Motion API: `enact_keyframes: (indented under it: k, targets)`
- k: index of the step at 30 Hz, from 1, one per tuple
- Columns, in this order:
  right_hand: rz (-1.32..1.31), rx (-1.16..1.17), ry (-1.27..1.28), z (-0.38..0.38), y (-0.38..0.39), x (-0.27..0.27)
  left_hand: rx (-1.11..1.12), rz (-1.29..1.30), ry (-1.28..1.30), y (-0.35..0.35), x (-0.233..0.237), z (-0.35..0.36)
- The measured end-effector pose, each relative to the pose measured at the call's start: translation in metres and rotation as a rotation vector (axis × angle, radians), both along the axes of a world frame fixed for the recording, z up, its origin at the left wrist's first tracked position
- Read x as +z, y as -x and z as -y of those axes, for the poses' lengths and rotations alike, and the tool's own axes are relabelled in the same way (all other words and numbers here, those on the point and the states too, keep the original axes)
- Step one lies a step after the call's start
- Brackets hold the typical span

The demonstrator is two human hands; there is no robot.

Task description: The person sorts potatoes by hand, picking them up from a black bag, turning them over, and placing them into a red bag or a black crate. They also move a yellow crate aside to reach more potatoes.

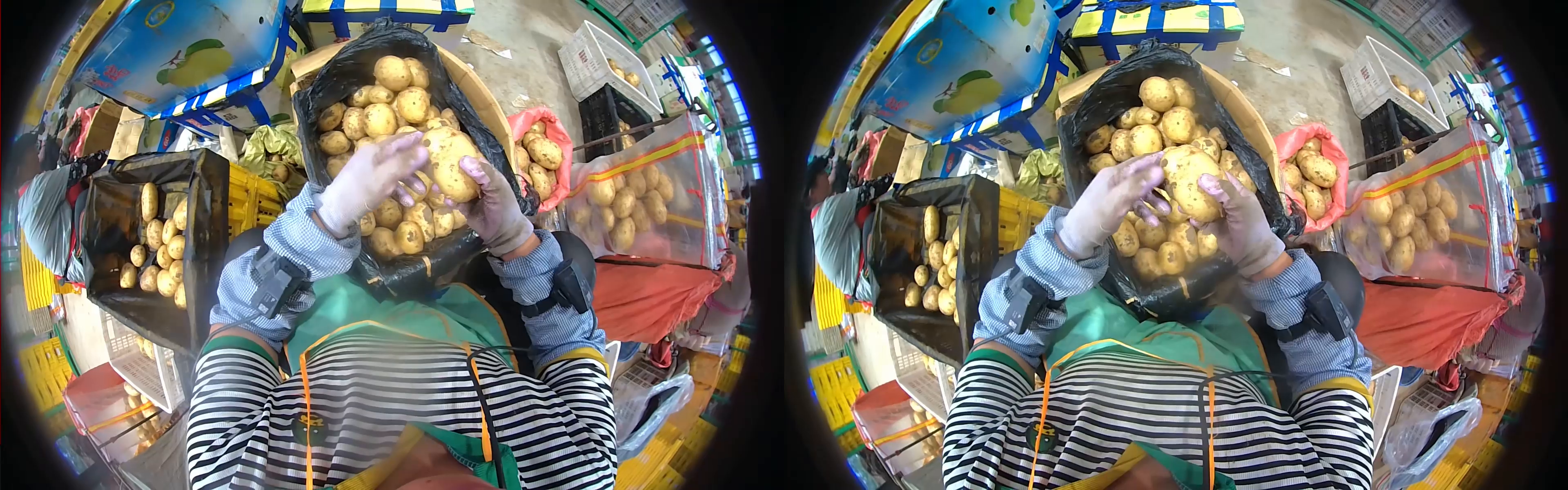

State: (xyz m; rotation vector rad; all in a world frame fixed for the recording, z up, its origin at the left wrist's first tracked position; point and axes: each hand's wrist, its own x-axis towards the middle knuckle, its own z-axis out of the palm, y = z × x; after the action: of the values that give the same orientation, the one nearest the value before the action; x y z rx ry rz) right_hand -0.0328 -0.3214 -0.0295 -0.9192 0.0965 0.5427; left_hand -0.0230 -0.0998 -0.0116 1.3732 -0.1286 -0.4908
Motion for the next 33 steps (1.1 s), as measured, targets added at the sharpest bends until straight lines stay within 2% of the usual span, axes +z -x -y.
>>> enact_keyframes:
  k: [4,8,10,12,14,15,16,17,18,19,20,22,23,24,25,26,29,30,32,33]
  targets:
    - [0.113,-0.032,0.157,-0.009,-0.001,-0.010,-0.010,0.038,-0.055,0.005,0.002,0.007]
    - [0.004,-0.014,-0.027,-0.013,0.000,-0.029,0.000,0.008,-0.163,0.006,-0.007,0.012]
    - [0.214,0.037,0.283,-0.015,-0.002,-0.047,-0.004,0.007,-0.194,0.005,-0.009,0.015]
    - [0.226,0.047,0.275,-0.014,-0.002,-0.042,0.084,0.051,-0.164,0.003,-0.021,0.017]
    - [-0.175,-0.001,-0.240,-0.019,0.001,-0.012,0.089,0.056,-0.202,0.000,-0.011,0.016]
    - [-0.181,0.007,-0.242,-0.020,0.003,0.002,0.098,0.056,-0.238,0.000,-0.008,0.015]
    - [-0.083,-0.063,-0.023,-0.022,0.004,0.014,0.107,0.052,-0.242,-0.007,-0.014,0.011]
    - [0.021,-0.134,0.193,-0.025,0.004,0.019,0.095,0.183,-0.158,-0.020,-0.025,0.004]
    - [0.023,-0.126,0.187,-0.026,0.004,0.018,0.080,0.316,-0.073,-0.025,-0.020,0.000]
    - [0.222,-0.165,0.319,-0.025,0.004,0.015,0.052,0.218,0.082,-0.025,-0.016,-0.006]
    - [0.423,-0.202,0.450,-0.025,0.004,0.014,0.062,0.218,0.078,-0.023,-0.012,-0.007]
    - [0.464,-0.237,0.469,-0.028,0.006,0.010,-0.027,0.493,-0.051,-0.015,-0.002,-0.001]
    - [0.695,-0.276,0.678,-0.029,0.008,0.006,0.012,0.535,-0.208,-0.009,-0.005,0.012]
    - [0.927,-0.313,0.885,-0.029,0.010,0.002,0.088,0.414,-0.208,-0.004,-0.019,0.025]
    - [1.036,-0.299,0.935,-0.027,0.010,-0.004,0.134,0.293,-0.077,0.002,-0.014,0.033]
    - [1.037,-0.288,0.930,-0.025,0.011,-0.006,0.180,0.172,0.056,0.005,-0.008,0.037]
    - [1.298,-0.390,1.066,-0.026,0.008,0.003,0.194,0.289,0.043,-0.002,-0.006,0.036]
    - [1.301,-0.386,1.067,-0.027,0.008,0.005,0.198,0.290,0.046,-0.004,-0.007,0.035]
    - [1.409,-0.368,1.074,-0.029,0.008,0.006,0.250,0.126,0.269,-0.010,-0.014,0.029]
    - [1.438,-0.361,1.072,-0.028,0.007,0.006,0.310,0.706,0.023,-0.018,-0.031,0.024]
